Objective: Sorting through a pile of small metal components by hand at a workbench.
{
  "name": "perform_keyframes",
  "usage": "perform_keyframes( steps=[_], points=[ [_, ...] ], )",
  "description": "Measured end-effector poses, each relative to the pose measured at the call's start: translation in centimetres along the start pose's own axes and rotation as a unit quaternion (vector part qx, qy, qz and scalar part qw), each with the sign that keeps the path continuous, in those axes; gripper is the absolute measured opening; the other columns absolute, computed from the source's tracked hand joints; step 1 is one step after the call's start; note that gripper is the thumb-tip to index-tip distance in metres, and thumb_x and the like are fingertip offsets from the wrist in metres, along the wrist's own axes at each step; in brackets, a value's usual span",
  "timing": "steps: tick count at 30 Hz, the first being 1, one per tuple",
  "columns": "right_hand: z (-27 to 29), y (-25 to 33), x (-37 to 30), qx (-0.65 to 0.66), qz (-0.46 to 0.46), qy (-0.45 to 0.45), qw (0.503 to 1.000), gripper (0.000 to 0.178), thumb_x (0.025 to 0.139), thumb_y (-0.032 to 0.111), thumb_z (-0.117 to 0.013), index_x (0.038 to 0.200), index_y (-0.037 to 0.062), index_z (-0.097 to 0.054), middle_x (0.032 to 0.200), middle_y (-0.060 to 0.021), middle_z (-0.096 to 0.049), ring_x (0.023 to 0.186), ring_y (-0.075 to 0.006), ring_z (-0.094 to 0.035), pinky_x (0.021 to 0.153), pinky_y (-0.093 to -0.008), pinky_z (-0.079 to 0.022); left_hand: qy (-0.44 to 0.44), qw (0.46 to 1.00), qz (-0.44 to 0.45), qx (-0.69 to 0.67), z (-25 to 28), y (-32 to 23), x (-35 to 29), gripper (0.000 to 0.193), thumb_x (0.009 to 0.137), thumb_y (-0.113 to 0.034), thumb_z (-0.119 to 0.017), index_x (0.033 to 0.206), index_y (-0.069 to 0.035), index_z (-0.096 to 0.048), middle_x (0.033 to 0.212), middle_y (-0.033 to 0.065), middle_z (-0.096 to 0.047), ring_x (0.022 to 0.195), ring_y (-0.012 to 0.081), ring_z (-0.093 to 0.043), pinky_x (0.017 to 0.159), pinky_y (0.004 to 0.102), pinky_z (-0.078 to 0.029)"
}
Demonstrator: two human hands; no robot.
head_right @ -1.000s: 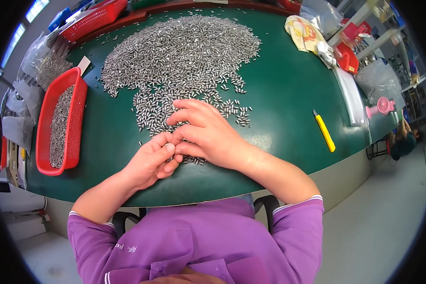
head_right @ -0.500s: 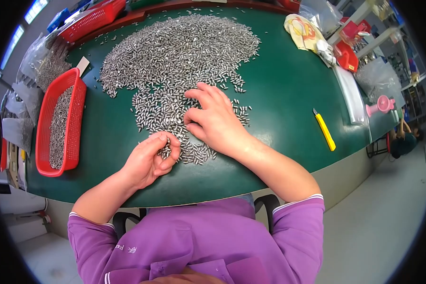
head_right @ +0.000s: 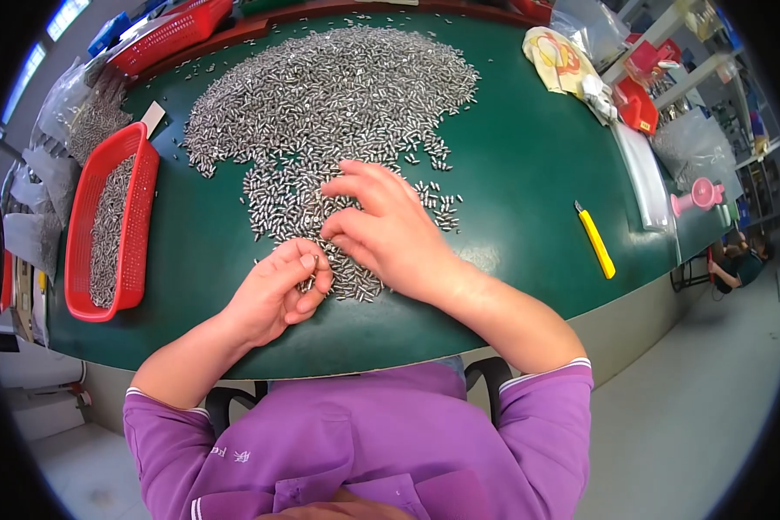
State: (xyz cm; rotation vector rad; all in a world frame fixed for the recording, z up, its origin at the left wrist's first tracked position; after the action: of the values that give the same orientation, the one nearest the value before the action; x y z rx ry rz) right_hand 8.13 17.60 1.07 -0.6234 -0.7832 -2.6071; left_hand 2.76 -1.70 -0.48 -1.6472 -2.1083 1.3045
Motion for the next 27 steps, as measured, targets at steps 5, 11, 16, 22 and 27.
perform_keyframes(
  steps=[5, 11, 16, 22, 27],
  points=[
    [-0.2, -1.0, -0.4, -0.037, -0.037, 0.037, 0.998, 0.017, 0.073, 0.012, -0.074, 0.088, 0.0159, -0.067, 0.125, -0.0065, -0.054, 0.130, -0.0366, -0.040, 0.104, -0.0498, -0.035, 0.000, 1.000, 0.003, -0.015, 0.3, 0.1, 0.0, 0.016, 0.100, -0.024, -0.044, 0.101, -0.010, -0.052, 0.087, 0.0055, -0.057, 0.059, 0.0105, -0.046, 0.047, 0.0217, -0.032],
    [-0.5, -1.0, 0.0, -0.069, -0.021, 0.046, 0.996, 0.014, 0.075, 0.012, -0.073, 0.087, 0.0144, -0.066, 0.125, -0.0062, -0.053, 0.130, -0.0364, -0.040, 0.105, -0.0495, -0.035, -0.002, 1.000, 0.001, -0.011, 0.1, -0.1, -0.1, 0.019, 0.101, -0.024, -0.043, 0.104, -0.007, -0.052, 0.089, 0.0064, -0.057, 0.060, 0.0113, -0.047, 0.047, 0.0226, -0.034],
    [0.1, -0.2, 0.2, 0.080, -0.018, 0.014, 0.997, 0.013, 0.077, 0.012, -0.072, 0.089, 0.0133, -0.068, 0.123, -0.0065, -0.055, 0.129, -0.0347, -0.042, 0.104, -0.0478, -0.036, -0.026, 0.999, -0.028, -0.006, -0.2, 0.2, 0.0, 0.019, 0.100, -0.024, -0.047, 0.107, -0.006, -0.050, 0.089, 0.0062, -0.057, 0.060, 0.0114, -0.048, 0.048, 0.0228, -0.035],
    [0.1, 0.2, 0.1, 0.051, -0.004, 0.005, 0.999, 0.014, 0.076, 0.012, -0.073, 0.089, 0.0132, -0.069, 0.120, -0.0063, -0.056, 0.126, -0.0350, -0.046, 0.101, -0.0470, -0.039, -0.040, 0.998, -0.023, 0.035, -0.1, 0.3, 0.0, 0.017, 0.100, -0.024, -0.049, 0.106, -0.008, -0.049, 0.087, 0.0042, -0.057, 0.059, 0.0102, -0.047, 0.047, 0.0222, -0.035],
    [0.3, -0.9, -0.4, -0.034, -0.060, 0.038, 0.997, 0.017, 0.071, 0.017, -0.075, 0.086, 0.0149, -0.066, 0.123, -0.0075, -0.053, 0.130, -0.0364, -0.038, 0.108, -0.0515, -0.031, -0.011, 1.000, -0.017, -0.022, 0.3, 0.1, 0.0, 0.016, 0.101, -0.023, -0.045, 0.101, -0.009, -0.052, 0.086, 0.0057, -0.057, 0.059, 0.0114, -0.047, 0.046, 0.0220, -0.034]
  ],
)
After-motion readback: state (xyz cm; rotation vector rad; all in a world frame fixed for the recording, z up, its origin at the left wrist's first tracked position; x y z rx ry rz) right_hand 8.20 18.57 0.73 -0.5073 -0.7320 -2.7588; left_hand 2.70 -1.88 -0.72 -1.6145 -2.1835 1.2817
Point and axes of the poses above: each hand's wrist, its own x-axis towards the middle knuckle, its own z-axis out of the back of the hand, y = z × x, the point moved 1 cm from there along x, towards the middle knuckle
